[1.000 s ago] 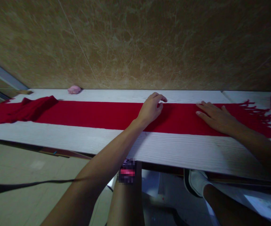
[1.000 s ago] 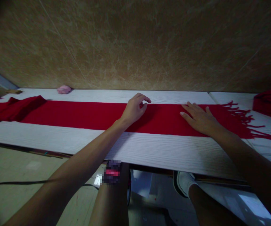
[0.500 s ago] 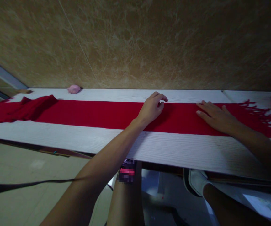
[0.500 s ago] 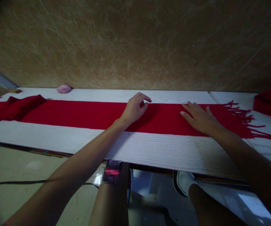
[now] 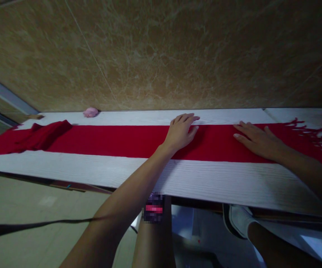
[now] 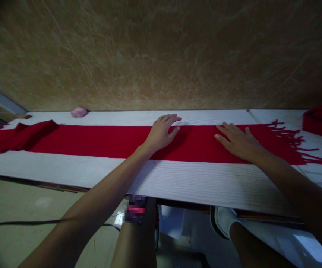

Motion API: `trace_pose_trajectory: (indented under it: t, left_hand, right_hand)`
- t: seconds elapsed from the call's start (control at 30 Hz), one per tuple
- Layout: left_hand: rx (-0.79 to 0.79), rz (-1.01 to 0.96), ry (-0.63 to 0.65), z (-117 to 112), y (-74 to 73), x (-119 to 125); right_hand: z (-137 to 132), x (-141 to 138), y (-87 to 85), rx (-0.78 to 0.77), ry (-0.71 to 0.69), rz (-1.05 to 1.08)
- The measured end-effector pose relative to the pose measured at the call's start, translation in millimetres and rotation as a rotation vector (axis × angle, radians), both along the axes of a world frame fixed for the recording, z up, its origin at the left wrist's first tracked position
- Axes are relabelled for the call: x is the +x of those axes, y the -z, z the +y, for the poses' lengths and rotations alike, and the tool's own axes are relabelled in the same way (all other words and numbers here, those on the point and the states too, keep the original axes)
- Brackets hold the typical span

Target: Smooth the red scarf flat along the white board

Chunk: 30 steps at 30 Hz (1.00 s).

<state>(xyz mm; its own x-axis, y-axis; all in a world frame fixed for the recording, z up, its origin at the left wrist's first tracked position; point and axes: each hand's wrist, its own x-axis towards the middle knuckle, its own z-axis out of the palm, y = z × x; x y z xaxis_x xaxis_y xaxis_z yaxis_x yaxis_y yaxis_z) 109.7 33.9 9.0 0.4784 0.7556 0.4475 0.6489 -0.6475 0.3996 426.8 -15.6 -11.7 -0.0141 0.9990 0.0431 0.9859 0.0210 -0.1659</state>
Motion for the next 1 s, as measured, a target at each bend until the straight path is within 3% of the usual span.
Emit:
trace_pose_trajectory:
  t: [0.17, 0.3, 0.4, 0.53, 0.67, 0.83, 1.0]
  left_hand:
    - [-0.192, 0.302, 0.011, -11.6, -3.1, 2.3]
    - [-0.259, 0.389, 0.031, -15.6, -5.1, 5.0]
    - [-0.302, 0.443, 0.013, -17.0, -5.5, 6.0]
    - [-0.285, 0.436, 0.011, -16.8, -4.1, 6.6]
    - [-0.213, 0.377, 0.018, -16.0, -2.8, 7.3]
    - [-0.283, 0.438, 0.035, -18.1, -4.3, 9.1]
    - [-0.233, 0.391, 0.036, -17.4, -3.0, 9.1]
  right_hand:
    - [4.9, -5.2, -7.6, 0.075, -0.054, -0.098]
    - [5.9, -33.1, -8.8, 0.163, -0.162, -0.070]
    - [6.0, -50.9, -2.6, 0.136, -0.223, -0.052]
    - [8.2, -52.6, 3.6, 0.070, -0.220, -0.049]
    - [8.5, -50.4, 2.9, 0.133, -0.222, -0.045]
    - [6.8, -54.1, 2.3, 0.034, -0.208, -0.048]
    - [8.0, -46.3, -0.1, 0.097, -0.223, -0.040]
